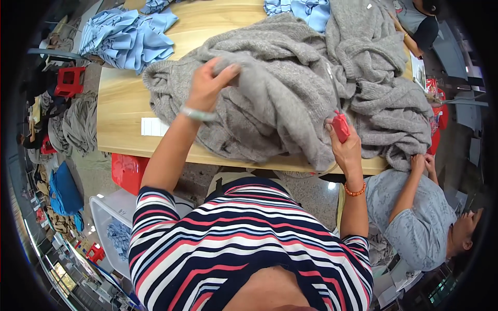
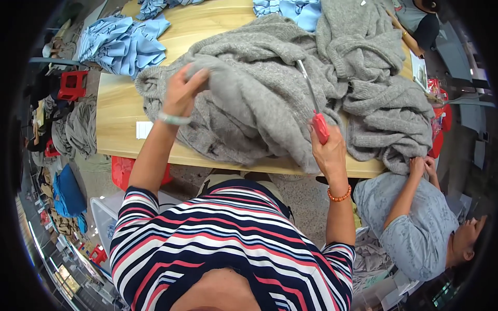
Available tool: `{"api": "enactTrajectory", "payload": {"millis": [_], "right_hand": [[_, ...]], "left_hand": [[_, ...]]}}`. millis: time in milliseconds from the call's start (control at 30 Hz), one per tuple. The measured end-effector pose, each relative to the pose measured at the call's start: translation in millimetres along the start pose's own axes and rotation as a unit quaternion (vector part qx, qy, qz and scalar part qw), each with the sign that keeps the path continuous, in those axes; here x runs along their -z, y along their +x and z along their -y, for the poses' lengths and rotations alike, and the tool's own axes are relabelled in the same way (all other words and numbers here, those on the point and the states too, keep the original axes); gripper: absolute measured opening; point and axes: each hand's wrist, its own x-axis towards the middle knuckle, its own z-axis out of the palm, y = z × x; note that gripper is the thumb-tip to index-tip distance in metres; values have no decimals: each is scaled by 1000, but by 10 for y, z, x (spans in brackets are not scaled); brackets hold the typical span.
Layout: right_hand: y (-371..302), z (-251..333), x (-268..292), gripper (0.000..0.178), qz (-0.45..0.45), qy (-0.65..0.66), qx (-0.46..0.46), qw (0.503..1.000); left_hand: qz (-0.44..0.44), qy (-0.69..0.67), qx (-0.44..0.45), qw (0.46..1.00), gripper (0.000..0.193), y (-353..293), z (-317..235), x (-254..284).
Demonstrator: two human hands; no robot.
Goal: Trimming loose threads from a grey garment using a pair of scissors.
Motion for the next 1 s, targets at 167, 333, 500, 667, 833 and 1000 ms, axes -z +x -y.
{"api": "enactTrajectory", "payload": {"millis": [167,333,500,667,833,1000], "right_hand": [[-40,165,-26,18,-21,-122,158,980],[-29,444,-125,18,139,-225,85,961],[49,548,-95,22,197,-211,62,955],[38,325,-332,23,234,-99,81,964],[36,-181,-605,25,135,-13,175,975],[46,-205,274,17,69,-218,-4,973]], "left_hand": [[5,-51,172,984,21,465,583,-184],[24,-27,83,996,13,647,857,-488],[0,44,75,996,15,930,839,-480],[-26,-33,95,995,20,910,607,-484],[74,-178,130,973,27,501,-504,-841],[24,-163,59,985,37,-276,-1222,-689]]}}
